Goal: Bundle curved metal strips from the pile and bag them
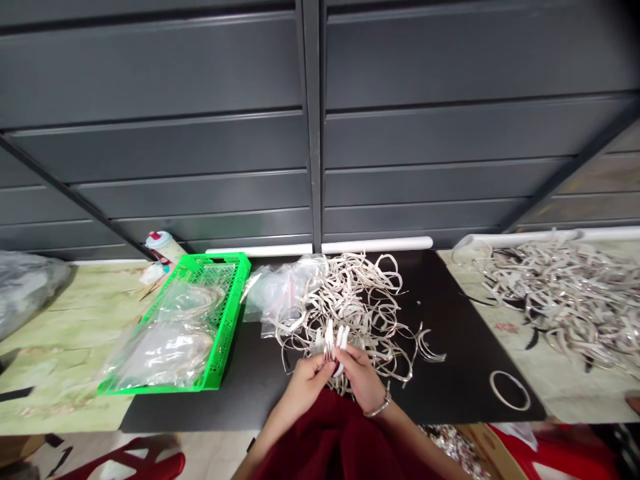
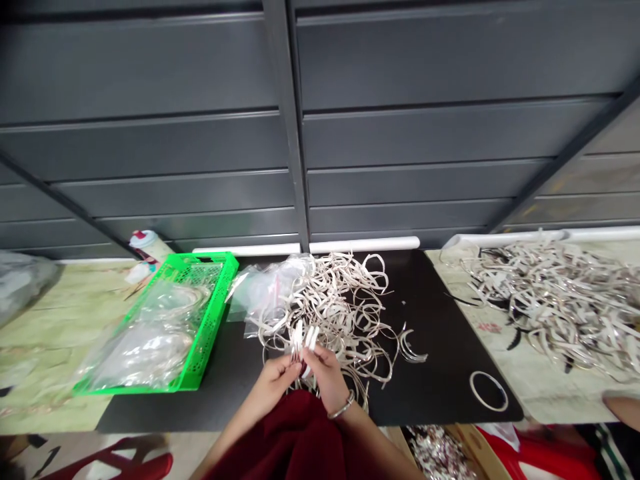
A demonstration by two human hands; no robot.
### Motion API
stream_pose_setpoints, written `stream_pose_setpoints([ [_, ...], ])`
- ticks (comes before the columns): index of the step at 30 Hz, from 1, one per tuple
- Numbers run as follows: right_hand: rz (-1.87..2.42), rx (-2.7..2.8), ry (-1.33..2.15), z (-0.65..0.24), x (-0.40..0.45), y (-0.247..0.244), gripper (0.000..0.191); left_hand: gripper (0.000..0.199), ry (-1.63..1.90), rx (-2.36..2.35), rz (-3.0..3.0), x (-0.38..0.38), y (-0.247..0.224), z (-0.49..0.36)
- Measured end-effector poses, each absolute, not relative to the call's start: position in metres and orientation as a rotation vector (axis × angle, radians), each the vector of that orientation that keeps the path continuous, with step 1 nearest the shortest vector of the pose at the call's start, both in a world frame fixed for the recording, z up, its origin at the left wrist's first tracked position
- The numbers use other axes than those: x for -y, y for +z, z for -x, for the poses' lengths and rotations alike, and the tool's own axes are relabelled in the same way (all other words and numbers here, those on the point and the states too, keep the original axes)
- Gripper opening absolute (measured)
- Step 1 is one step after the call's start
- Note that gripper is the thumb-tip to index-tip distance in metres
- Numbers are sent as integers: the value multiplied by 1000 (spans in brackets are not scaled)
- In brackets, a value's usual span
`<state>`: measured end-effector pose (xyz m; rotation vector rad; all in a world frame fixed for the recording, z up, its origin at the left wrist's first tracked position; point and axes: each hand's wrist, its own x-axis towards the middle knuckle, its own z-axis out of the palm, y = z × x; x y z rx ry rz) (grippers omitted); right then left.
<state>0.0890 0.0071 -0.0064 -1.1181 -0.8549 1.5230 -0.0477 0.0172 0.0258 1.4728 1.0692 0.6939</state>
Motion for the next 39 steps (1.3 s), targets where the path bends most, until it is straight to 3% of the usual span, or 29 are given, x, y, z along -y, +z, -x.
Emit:
stream_pose_setpoints([
  [13, 1099, 975, 1712, -95, -5, -3, 39, 42, 658, -990, -1352, -16, 33, 49],
  [21, 1071, 535, 1693, -88, -9, 2, 36, 36, 662, -1036, -1475, -16, 23, 48],
  [25, 1017, 614, 1767, -91, -9, -2, 41, 37, 585, -1004, -1535, -18, 25, 49],
  [30, 1054, 804, 1685, -93, -6, -14, 34, 43, 545, -916, -1497, -20, 30, 50],
  [39, 1033, 573, 1642, -85, -8, -5, 28, 46, 713, -999, -1239, -15, 25, 38],
])
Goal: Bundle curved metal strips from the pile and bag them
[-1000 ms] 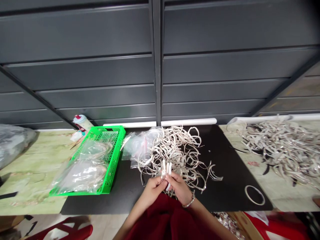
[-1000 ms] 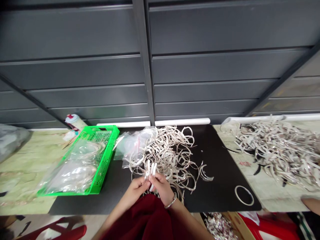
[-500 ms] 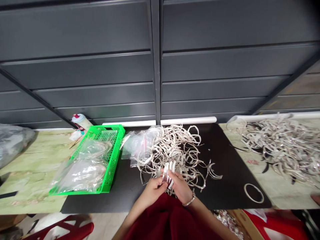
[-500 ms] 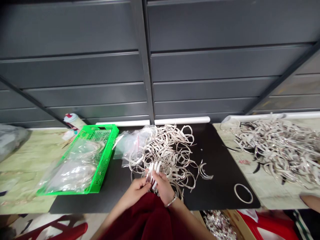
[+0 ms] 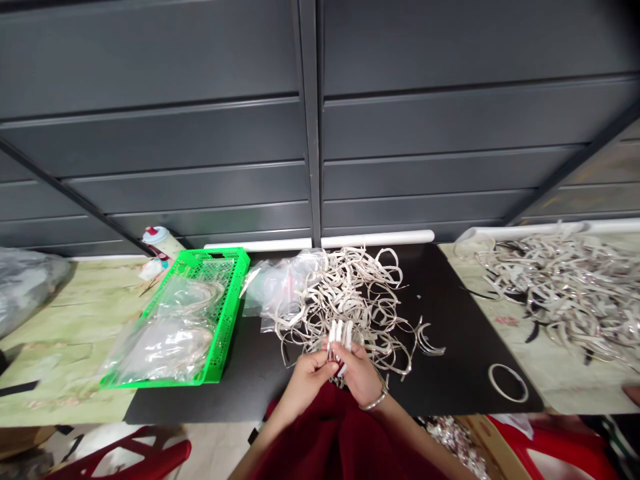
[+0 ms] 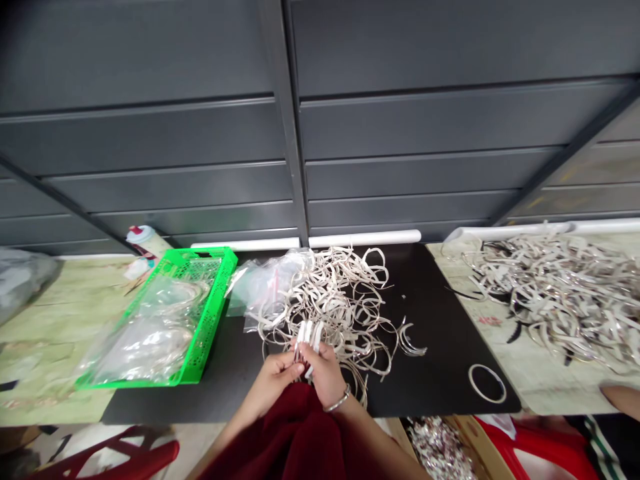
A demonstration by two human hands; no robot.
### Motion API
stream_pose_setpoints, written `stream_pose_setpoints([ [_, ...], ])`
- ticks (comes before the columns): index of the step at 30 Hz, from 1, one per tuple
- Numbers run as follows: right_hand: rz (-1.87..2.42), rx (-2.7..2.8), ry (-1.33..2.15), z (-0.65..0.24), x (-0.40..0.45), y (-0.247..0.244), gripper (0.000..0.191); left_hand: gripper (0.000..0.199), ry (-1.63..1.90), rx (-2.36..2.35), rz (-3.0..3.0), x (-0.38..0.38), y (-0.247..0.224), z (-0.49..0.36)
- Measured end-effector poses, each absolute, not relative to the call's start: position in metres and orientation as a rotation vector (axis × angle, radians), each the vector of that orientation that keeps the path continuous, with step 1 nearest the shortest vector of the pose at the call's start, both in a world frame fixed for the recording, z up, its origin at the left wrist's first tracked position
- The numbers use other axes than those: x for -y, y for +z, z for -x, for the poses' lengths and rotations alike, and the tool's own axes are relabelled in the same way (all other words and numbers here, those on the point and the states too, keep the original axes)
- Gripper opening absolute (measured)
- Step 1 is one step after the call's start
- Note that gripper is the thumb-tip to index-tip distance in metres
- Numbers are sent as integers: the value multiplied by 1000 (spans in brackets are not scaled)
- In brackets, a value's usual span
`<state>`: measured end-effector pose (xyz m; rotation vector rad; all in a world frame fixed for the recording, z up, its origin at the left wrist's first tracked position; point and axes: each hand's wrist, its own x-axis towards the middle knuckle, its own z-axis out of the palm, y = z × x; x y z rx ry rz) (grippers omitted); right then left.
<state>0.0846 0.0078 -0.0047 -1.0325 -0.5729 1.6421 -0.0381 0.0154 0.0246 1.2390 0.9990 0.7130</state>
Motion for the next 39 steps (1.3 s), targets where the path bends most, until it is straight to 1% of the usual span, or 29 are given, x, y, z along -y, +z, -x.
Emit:
stream_pose_setpoints([
  [6, 1030, 629, 1630, -86, -7, -5, 25, 49, 681, -998, -1227, -16, 30, 37],
  [10, 1064, 551, 1606, -85, -8, 1, 25, 48, 697, -1022, -1265, -15, 30, 38],
  [19, 956, 476, 1716, -82, -9, 2, 30, 47, 718, -1086, -1250, -13, 31, 39],
  [24, 938, 461, 1714, -81, -10, 4, 27, 46, 749, -1105, -1225, -14, 30, 39],
  [26, 937, 429, 1720, -80, -10, 6, 28, 42, 741, -1076, -1238, -15, 29, 40],
  [31, 905, 465, 1753, -79, -7, 7, 25, 24, 680, -1046, -1296, -14, 24, 39],
  [34, 839, 667, 1782, -86, -6, 7, 34, 19, 695, -1060, -1243, -13, 21, 37],
  [39, 704, 1323, 1910, -106, -16, -2, 57, 21, 709, -1022, -1129, -12, 16, 40],
])
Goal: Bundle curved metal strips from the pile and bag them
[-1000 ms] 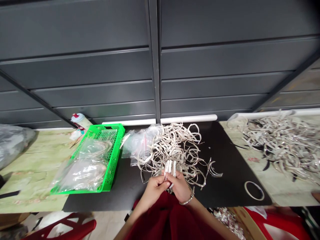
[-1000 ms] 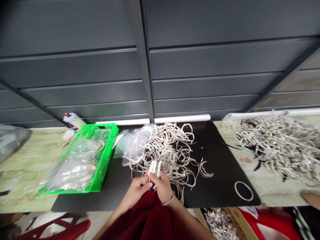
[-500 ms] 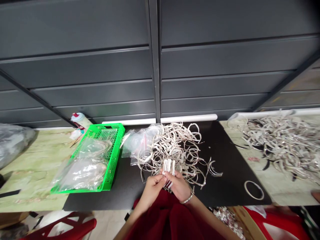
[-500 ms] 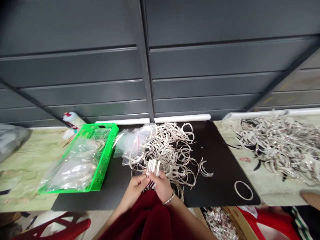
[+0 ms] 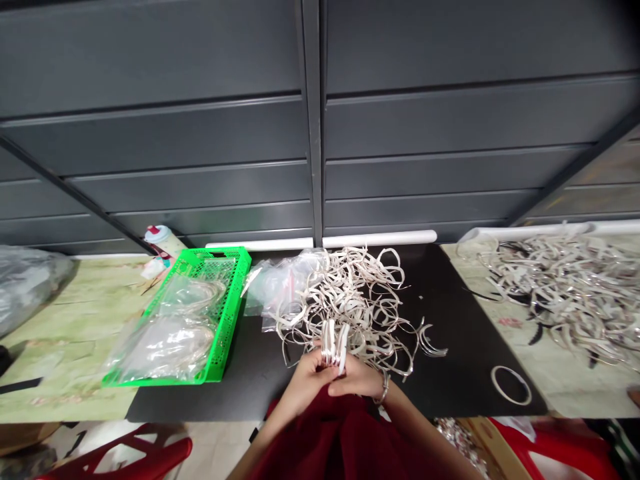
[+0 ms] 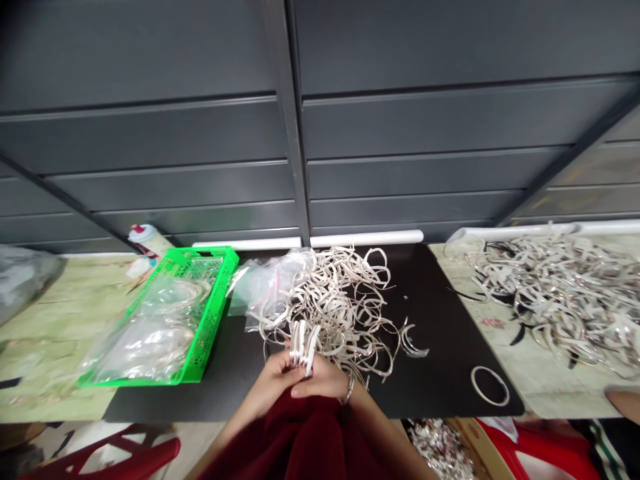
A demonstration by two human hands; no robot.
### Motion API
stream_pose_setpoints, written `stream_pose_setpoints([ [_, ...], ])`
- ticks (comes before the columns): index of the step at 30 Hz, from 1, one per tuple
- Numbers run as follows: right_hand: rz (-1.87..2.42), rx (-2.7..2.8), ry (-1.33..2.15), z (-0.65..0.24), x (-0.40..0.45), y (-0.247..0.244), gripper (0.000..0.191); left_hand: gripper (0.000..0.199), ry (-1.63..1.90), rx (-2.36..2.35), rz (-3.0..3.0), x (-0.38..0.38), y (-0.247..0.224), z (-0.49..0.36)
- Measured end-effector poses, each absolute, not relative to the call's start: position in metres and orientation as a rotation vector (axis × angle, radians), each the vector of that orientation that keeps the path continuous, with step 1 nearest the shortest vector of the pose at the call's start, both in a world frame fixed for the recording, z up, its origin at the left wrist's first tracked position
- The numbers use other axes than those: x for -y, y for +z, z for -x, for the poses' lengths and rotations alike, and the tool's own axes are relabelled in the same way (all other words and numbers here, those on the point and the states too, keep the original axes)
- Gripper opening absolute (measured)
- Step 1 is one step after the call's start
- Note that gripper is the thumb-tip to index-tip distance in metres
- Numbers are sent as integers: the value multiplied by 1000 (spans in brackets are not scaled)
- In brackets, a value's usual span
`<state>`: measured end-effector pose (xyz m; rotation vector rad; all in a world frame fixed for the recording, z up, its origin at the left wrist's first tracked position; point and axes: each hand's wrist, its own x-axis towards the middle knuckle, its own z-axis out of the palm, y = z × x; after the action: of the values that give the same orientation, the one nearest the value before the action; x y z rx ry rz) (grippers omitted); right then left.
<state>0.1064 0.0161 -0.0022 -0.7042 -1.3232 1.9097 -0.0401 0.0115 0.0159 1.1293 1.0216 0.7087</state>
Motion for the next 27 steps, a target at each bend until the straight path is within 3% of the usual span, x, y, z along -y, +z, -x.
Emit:
stream_pose_setpoints([
  [3, 711, 1642, 1817, -111, -25, -11, 59, 23, 707, -1030, -1235, -11, 11, 43],
  [10, 944, 1947, 1493, -106, -28, -14, 19, 22, 658, -1124, -1544, -17, 6, 48],
  [14, 936, 1922, 1605, -103, -23, -22, 10, 28, 563, -961, -1543, -29, 4, 58],
  [19, 956, 1766, 1869, -86, -18, -32, 35, 44, 366, -764, -1524, -80, -20, 90],
  [22, 1115, 1459, 2036, -79, -13, -38, 50, 39, 403, -1345, -1477, -136, -48, 122],
  [27, 1305, 1235, 1980, -78, -12, -47, 59, 30, 293, -1786, -1512, -215, -94, 168],
])
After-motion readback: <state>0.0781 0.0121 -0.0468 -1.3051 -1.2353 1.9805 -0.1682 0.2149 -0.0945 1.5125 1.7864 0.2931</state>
